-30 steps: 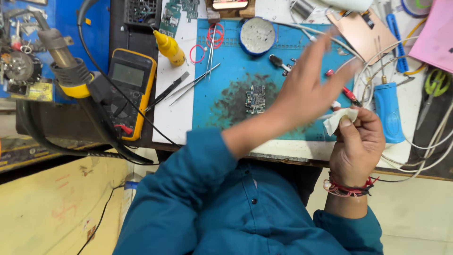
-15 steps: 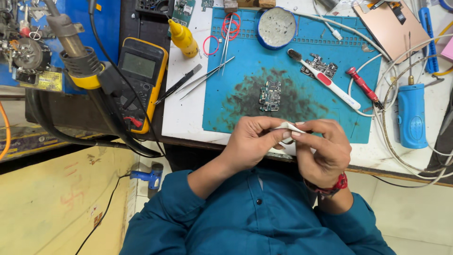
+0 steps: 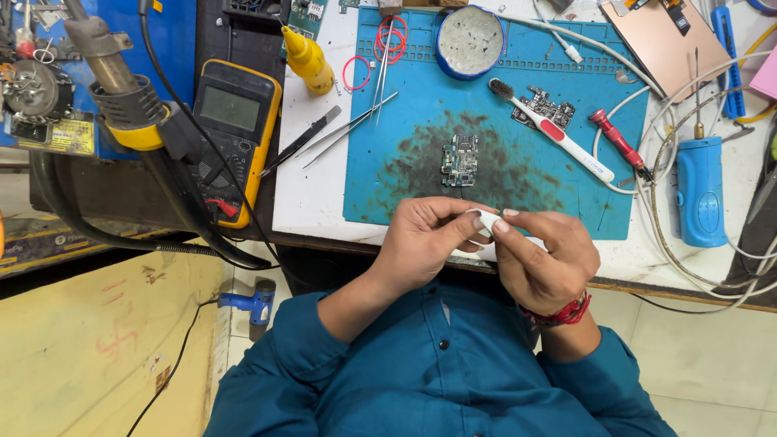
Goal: The person works on a small circuit board at an electronics repair workbench. They hold the board steady, use tweezers to position components, and solder the board with a soldering iron, dipping the iron or tweezers in flux between soldering passes.
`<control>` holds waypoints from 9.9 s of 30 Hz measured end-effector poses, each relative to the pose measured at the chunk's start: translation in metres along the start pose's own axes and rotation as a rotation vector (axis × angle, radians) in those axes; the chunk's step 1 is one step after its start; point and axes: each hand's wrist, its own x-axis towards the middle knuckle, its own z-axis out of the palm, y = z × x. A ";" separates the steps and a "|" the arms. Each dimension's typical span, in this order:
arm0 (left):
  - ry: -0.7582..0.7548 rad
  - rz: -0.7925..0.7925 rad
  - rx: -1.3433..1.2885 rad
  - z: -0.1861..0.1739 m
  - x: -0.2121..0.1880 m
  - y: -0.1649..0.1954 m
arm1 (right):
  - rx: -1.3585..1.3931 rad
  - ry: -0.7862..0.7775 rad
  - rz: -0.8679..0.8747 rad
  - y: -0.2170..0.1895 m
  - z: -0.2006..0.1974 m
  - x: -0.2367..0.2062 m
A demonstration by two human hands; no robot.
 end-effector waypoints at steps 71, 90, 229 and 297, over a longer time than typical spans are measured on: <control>0.046 0.569 1.402 -0.028 0.028 0.051 | -0.182 -0.579 0.053 0.029 0.022 0.088; 0.053 0.547 1.415 -0.026 0.028 0.051 | -0.189 -0.508 0.081 0.040 0.028 0.076; 0.013 0.579 1.420 -0.027 0.027 0.053 | -0.152 -0.580 0.021 0.032 0.014 0.077; 0.012 0.568 1.417 -0.026 0.026 0.055 | -0.168 -0.602 0.147 0.019 -0.003 0.076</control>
